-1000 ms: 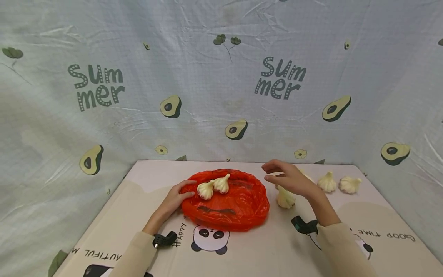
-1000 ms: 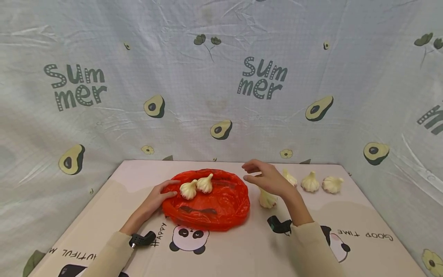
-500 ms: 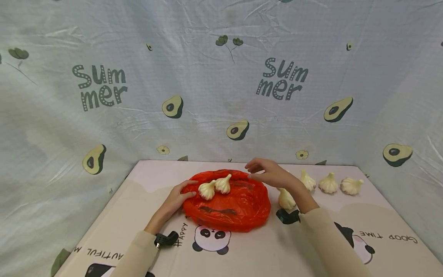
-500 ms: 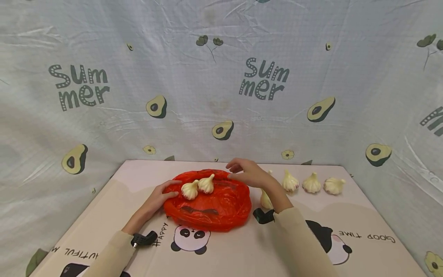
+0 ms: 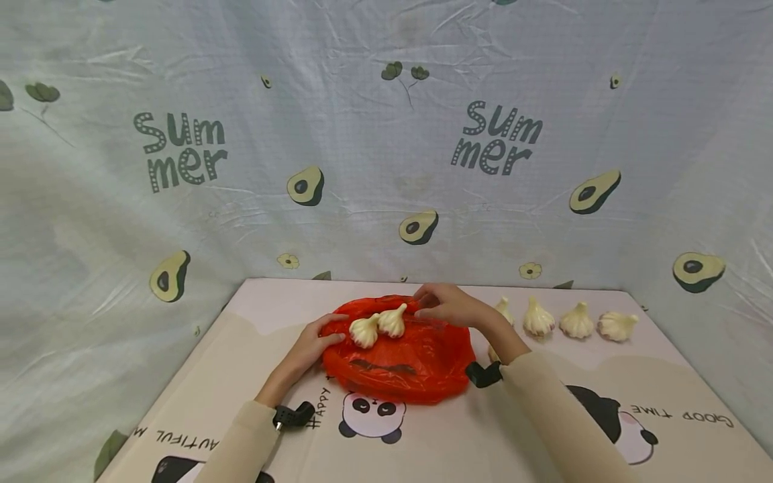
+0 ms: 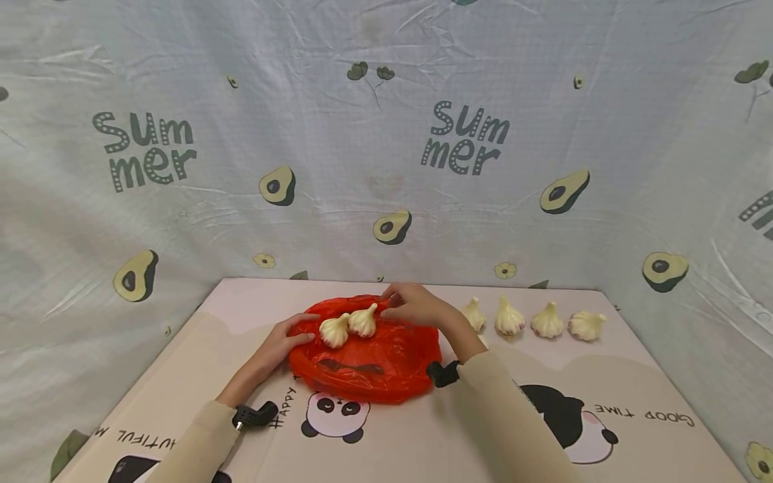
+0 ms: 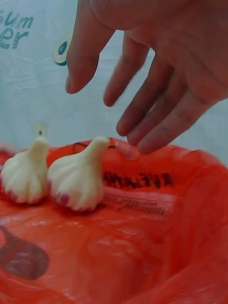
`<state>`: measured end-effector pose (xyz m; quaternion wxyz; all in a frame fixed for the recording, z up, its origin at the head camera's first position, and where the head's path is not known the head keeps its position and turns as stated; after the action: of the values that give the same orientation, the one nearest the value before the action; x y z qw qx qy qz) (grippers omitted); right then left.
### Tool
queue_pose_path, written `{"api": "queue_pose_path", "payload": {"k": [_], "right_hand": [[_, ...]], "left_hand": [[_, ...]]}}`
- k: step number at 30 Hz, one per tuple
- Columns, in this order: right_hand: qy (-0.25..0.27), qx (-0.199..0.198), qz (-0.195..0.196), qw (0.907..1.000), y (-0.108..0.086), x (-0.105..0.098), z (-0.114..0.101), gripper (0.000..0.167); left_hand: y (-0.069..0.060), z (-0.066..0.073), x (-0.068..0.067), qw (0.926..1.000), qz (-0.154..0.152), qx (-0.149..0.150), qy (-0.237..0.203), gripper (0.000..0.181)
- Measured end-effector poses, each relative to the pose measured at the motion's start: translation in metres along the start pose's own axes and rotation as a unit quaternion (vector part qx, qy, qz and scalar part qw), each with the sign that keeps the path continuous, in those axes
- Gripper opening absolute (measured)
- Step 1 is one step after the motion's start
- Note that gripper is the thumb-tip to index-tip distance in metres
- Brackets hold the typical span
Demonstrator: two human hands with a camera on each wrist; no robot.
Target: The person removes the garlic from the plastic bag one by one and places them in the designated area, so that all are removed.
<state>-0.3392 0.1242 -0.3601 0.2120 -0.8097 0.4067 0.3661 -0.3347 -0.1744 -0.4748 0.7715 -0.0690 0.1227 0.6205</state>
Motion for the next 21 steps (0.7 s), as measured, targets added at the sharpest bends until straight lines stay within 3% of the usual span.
{"api": "queue_pose_path", "payload": {"k": [12, 21], "right_hand": [[-0.032, 0.026, -0.019, 0.9990, 0.010, 0.018, -0.002, 0.053], [-0.006, 0.028, -0.013, 0.9995, 0.016, 0.024, -0.001, 0.055]], "left_hand": [[0.003, -0.001, 0.001, 1.0000, -0.002, 0.003, 0.002, 0.044], [0.001, -0.001, -0.001, 1.0000, -0.001, 0.004, 0.002, 0.044]]}}
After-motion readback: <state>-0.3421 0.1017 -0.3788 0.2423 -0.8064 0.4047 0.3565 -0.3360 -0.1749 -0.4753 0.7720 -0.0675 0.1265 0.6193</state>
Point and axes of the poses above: each hand's wrist, its own y-axis towards the middle knuckle, its own x-axis out of the palm, z = x × y, the point moved 4 cm from there along y, towards the middle knuckle, and after that the axes turned 4 degrees about -y, right-handed, at the moved point
